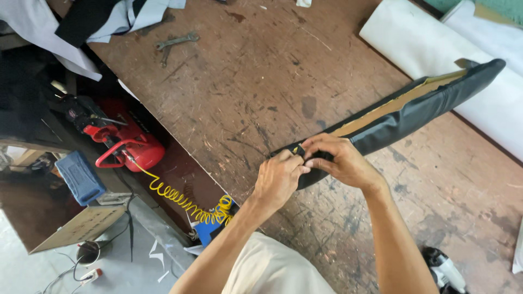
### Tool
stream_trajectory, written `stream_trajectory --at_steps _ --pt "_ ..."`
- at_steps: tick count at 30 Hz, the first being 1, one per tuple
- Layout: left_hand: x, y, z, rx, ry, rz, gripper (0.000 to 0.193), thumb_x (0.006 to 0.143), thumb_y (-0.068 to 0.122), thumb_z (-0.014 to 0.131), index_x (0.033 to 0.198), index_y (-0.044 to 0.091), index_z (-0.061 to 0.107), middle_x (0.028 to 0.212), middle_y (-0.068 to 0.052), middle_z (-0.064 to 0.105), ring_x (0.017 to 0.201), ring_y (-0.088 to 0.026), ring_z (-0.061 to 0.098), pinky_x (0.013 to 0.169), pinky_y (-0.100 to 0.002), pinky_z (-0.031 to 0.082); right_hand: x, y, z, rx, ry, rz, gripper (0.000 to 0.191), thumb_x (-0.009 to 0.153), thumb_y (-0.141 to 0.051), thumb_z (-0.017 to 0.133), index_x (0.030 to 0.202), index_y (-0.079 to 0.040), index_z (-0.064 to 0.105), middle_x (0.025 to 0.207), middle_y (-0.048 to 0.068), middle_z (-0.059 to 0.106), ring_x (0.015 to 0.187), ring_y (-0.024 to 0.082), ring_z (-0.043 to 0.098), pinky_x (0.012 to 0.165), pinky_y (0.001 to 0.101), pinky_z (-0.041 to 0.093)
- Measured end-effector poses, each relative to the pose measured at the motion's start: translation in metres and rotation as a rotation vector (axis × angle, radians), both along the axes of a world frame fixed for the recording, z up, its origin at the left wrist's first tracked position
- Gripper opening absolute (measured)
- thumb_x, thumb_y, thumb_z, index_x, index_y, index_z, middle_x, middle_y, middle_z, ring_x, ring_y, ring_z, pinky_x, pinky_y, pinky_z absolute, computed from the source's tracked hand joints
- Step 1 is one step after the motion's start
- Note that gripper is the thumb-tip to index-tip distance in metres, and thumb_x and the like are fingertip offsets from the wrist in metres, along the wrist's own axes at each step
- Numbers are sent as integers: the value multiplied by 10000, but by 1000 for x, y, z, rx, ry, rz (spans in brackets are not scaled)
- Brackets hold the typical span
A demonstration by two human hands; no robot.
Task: The person staples black fabric onto a rectangular cushion frame using a pneumatic staple gun. They repeatedly pull and smooth the fabric edges, then fire staples along the perimeter to secure the material. The cushion is flipped and adjusted to ensure even tension.
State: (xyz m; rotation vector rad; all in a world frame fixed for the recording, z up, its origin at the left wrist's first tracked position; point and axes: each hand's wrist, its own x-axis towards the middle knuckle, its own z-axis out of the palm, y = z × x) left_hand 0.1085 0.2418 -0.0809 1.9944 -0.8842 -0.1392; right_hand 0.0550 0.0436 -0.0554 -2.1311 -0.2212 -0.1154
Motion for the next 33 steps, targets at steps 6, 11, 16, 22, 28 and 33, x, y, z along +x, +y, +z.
stream_trajectory --at_steps 6,11,16,22,28,33 --pt "3 -5 -13 -16 18 36 191 859 200 776 826 45 671 832 -134 682 747 -349 683 653 -460 520 -5 10 10 -70 132 -108 281 959 -114 641 1226 -30 657 1141 131 753 1074 273 727 911 379 551" --pt "16 -7 -10 9 245 95 196 810 222 804 824 51 709 759 -143 727 682 -303 738 626 -407 554 -5 20 7 -46 134 -180 318 990 -107 584 1297 -38 629 1191 143 749 1111 288 722 933 391 548" --pt "12 -5 -4 105 288 67 206 840 223 795 813 45 694 730 -141 720 657 -304 730 628 -413 542 -13 16 5 38 32 -141 412 942 0 530 1349 -15 592 1211 145 742 1158 304 707 967 397 539" --pt "3 -4 -3 97 269 38 202 839 187 792 797 33 667 736 -131 703 654 -304 700 628 -430 523 -15 5 2 -135 44 -2 329 875 -4 648 1202 -21 678 1143 156 745 1095 323 699 914 412 542" --pt "-11 -5 -9 11 191 50 203 835 172 789 795 24 656 765 -135 703 671 -325 683 617 -444 507 -9 -9 -2 -136 131 79 177 854 -121 782 1004 -33 749 974 125 728 942 274 693 828 375 537" --pt "-23 -4 -17 4 236 134 206 874 186 775 799 32 661 756 -133 705 655 -311 687 609 -434 509 -8 5 -10 -79 163 -99 139 818 -125 797 934 -50 777 881 79 752 799 217 718 720 339 548"
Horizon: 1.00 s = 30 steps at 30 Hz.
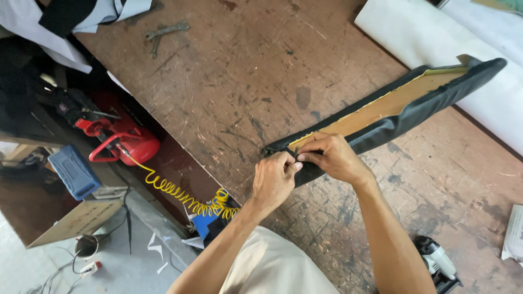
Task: The person staples black fabric onto a rectangular cushion frame using a pneumatic staple gun. They repeatedly pull and smooth the fabric edges, then fire staples along the perimeter to secure the material. The cushion is flipped and adjusted to ensure even tension.
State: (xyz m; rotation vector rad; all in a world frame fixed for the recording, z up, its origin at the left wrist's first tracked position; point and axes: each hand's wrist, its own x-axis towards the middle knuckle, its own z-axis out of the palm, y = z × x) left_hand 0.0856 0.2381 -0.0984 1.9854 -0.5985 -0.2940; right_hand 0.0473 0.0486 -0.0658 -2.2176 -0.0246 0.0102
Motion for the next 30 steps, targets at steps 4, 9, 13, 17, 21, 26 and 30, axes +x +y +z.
stream_trajectory --at_steps 4,9,13,17,21,26,30 --pt "-17 3 -7 -4 30 37 200 883 178 762 787 40 654 748 -126 700 633 -299 687 599 -429 513 -11 14 -4 -65 -52 -66 126 774 -103 818 892 -62 795 834 73 744 746 225 706 676 342 544" --pt "-33 5 -20 -24 40 -33 213 851 183 790 773 38 655 754 -136 692 639 -315 679 595 -431 513 -38 18 -8 -108 -115 -60 110 771 -82 810 878 -65 790 833 61 736 759 234 708 680 345 540" --pt "-24 -1 -32 66 138 -140 264 809 240 843 768 38 678 723 -141 704 652 -279 714 615 -390 536 -49 13 -14 -137 -110 -62 90 765 -72 803 854 -68 789 825 66 721 774 244 697 687 363 531" --pt "-3 -8 -42 148 251 -208 264 730 244 884 773 37 727 698 -127 727 654 -226 734 634 -354 549 -46 13 -21 -211 -92 -47 72 757 -43 800 828 -50 792 799 86 707 802 284 684 705 412 500" --pt "7 -5 -49 189 398 -233 232 775 233 847 785 33 730 678 -120 730 625 -213 730 614 -350 552 -60 14 -31 -147 -283 -252 136 865 -22 754 996 -35 721 959 104 709 917 286 681 824 397 529" --pt "-6 -5 -60 125 245 -205 216 747 216 858 769 39 736 691 -105 734 630 -200 718 621 -333 537 -104 23 -71 92 -666 -1177 635 986 -49 818 1463 8 403 1363 159 498 1244 303 506 995 452 520" --pt "-41 0 -70 123 341 -244 217 789 196 821 761 22 694 681 -121 719 620 -219 713 624 -355 543 -120 26 -115 1003 65 -1308 391 913 -141 723 1278 -109 586 1024 53 723 788 225 687 618 418 575"
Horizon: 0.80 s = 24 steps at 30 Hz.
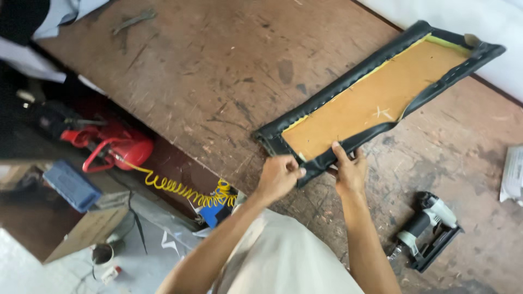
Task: The person staples black fabric onto a rectangular cushion frame using a pneumatic staple gun. They repeatedly pull and smooth the fabric edges, then fire staples along the perimeter to secure the material. The cushion is flipped and adjusted to ensure even tension.
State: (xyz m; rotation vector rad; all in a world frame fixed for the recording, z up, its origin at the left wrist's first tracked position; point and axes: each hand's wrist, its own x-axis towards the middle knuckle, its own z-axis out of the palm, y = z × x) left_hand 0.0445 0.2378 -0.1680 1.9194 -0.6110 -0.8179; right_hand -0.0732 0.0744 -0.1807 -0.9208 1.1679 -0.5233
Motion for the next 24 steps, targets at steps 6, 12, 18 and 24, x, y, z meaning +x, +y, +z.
stream_trajectory --at_steps 6,12,18,24 --pt "-35 -4 -10 -20 -150 -38 195 774 134 813 751 16 660 797 -144 692 720 -303 695 678 -427 549 -27 -1 -45 -79 -134 -42 301 920 -37 705 1198 -44 590 1012 65 722 797 188 731 614 398 630" --pt "-45 -12 5 243 -330 -186 160 790 170 822 787 77 693 969 -139 651 1039 -382 577 863 -565 462 -41 -9 -60 -51 -113 -34 307 910 0 707 1195 -1 591 1027 94 735 820 215 725 642 402 616" --pt "-36 -25 5 465 -245 -267 403 716 301 892 947 87 641 1172 -151 493 1165 -383 495 937 -569 445 -56 -6 -57 -16 -181 9 320 916 -11 703 1215 32 598 1096 94 745 897 187 744 730 350 633" --pt "-43 -28 -14 482 -290 -327 600 692 314 917 1123 68 579 1170 -197 478 1132 -426 513 876 -544 517 -90 -9 -66 -228 81 210 342 985 -108 727 1284 22 621 1052 85 739 834 141 660 689 287 528"
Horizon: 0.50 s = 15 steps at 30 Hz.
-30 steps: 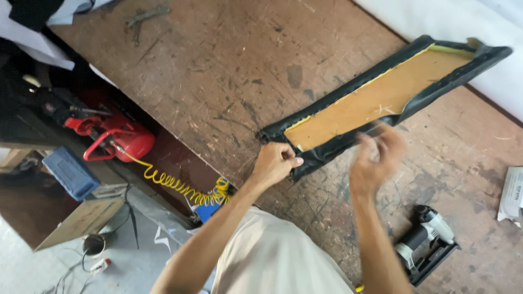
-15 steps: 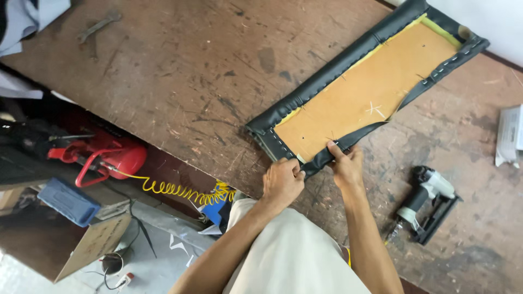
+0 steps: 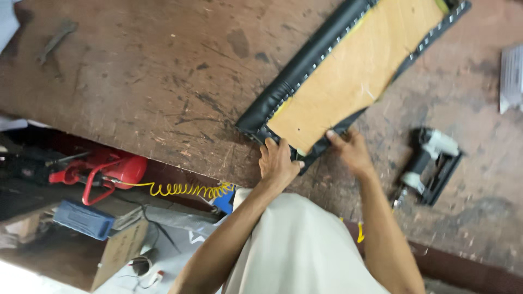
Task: The person staples black fabric onto a rectangular cushion frame using a pneumatic staple gun. They repeatedly pull and smooth the fabric edges, then fire staples along the perimeter to secure the material. The cushion is flipped and adjusted to ensure even tension.
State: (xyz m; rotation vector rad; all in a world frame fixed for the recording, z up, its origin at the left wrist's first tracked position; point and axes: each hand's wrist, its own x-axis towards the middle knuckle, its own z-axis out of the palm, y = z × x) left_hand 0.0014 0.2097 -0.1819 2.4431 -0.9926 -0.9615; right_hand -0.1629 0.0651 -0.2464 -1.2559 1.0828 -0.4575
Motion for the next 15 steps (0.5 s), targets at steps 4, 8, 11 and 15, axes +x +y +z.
stream_trajectory --at_steps 4,8,11,15 --pt "-4 -7 -8 41 -58 -39 628 677 317 936 1120 51 580 1164 -214 484 1111 -437 535 848 -524 542 -68 -15 9 -852 750 -207 431 904 -200 876 1249 -75 651 1017 128 717 891 252 672 838 389 563" --pt "-4 -6 -10 65 1 -47 535 707 313 922 1054 64 600 1157 -192 494 1107 -413 548 872 -517 534 -124 -22 4 -907 1248 -484 904 633 -246 1001 1347 -31 490 1162 316 596 1025 479 592 851 554 513" --pt "-4 -5 -10 78 10 -47 505 723 309 913 1036 61 605 1150 -187 500 1103 -406 554 876 -512 533 -145 -31 -8 -602 1078 -546 950 712 -236 997 1428 -27 407 1246 299 600 1118 459 595 961 546 483" --pt "-5 -4 -9 79 -11 -70 493 731 304 909 1032 62 604 1137 -196 495 1098 -417 548 859 -537 517 -165 -38 -3 -543 1038 -489 972 678 -190 1012 1410 -8 398 1245 285 617 1103 417 610 930 492 499"
